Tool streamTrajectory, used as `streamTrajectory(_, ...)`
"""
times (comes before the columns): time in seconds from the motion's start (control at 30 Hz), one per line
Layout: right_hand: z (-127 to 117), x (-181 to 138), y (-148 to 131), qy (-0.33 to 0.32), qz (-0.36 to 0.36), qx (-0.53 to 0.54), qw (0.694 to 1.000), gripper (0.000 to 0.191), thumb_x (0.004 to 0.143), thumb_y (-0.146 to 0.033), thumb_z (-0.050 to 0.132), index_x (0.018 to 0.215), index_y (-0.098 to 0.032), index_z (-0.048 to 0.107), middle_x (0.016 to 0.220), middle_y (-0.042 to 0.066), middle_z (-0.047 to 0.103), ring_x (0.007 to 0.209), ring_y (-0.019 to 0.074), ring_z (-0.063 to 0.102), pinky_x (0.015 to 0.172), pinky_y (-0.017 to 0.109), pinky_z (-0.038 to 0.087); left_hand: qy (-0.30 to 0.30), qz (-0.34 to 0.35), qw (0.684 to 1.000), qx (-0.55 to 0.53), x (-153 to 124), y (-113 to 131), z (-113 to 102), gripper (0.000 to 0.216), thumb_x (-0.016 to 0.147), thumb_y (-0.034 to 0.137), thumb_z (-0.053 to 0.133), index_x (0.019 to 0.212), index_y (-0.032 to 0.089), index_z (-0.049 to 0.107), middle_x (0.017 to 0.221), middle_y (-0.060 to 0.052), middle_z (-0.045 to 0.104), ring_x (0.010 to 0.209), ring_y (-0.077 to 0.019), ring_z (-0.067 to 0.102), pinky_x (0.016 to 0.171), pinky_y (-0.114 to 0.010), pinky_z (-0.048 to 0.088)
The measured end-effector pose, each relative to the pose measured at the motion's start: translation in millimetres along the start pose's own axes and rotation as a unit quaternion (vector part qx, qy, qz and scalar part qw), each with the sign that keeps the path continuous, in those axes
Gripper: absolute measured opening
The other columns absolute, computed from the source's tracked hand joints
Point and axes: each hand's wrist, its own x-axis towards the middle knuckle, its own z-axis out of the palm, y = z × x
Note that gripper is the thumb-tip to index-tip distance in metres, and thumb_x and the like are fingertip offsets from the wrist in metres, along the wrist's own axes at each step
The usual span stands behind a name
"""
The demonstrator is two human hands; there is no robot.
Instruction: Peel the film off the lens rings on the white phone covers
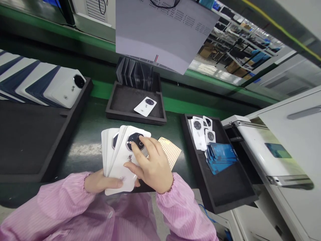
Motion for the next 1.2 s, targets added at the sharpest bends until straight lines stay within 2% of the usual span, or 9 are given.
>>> streamTrajectory(0.13, 0.6, -1.4, 0.3, 0.001, -0.005, 0.012, 1.0, 0.044, 0.088, -0.045, 0.05, 0.115, -0.01, 0.054, 0.115, 0.02, 0.051, 0.108, 0.032, 0.048, 0.082, 0.05, 0.048, 0.004, -0.002, 1.0, 0.014, 0.5, 2.8, 1.1, 0.033, 0.077, 0.026, 0.062, 0.108, 0.015, 0.066, 0.106, -0.011, 0.07, 0.097, -0.0254, 0.064, 0.086, -0.037, 0.049)
streamTrajectory(0.33, 0.4, -0.3, -2.1, 0.006, 0.003, 0.012, 1.0, 0.047, 0.089, -0.048, 0.046, 0.116, -0.01, 0.053, 0.116, 0.02, 0.05, 0.106, 0.0318, 0.048, 0.082, 0.05, 0.047, 0.0, 0.011, 1.0, 0.009, 0.7, 1.8, 0.9, 0.03, 0.077, 0.024, 0.062, 0.105, 0.018, 0.069, 0.104, -0.009, 0.071, 0.094, -0.0226, 0.065, 0.083, -0.031, 0.049)
streamTrajectory(0.6, 2.6, -3.0, -3.7, -0.01, 0.016, -0.008, 1.0, 0.047, 0.087, -0.052, 0.048, 0.116, -0.015, 0.055, 0.119, 0.017, 0.048, 0.108, 0.0315, 0.045, 0.086, 0.05, 0.045, -0.009, 0.004, 1.0, 0.017, 0.3, 0.1, -1.3, 0.033, 0.077, 0.023, 0.061, 0.109, 0.017, 0.067, 0.108, -0.01, 0.069, 0.099, -0.0247, 0.064, 0.087, -0.036, 0.048)
streamTrajectory(1.2, 2.3, -3.8, -2.6, -0.008, 0.009, 0.012, 1.0, 0.048, 0.088, -0.052, 0.046, 0.116, -0.015, 0.055, 0.118, 0.017, 0.047, 0.109, 0.0326, 0.044, 0.087, 0.052, 0.044, -0.022, 0.004, 1.0, 0.003, 1.4, 0.2, -1.1, 0.034, 0.078, 0.023, 0.06, 0.111, 0.017, 0.065, 0.108, -0.011, 0.069, 0.103, -0.027, 0.062, 0.09, -0.039, 0.047)
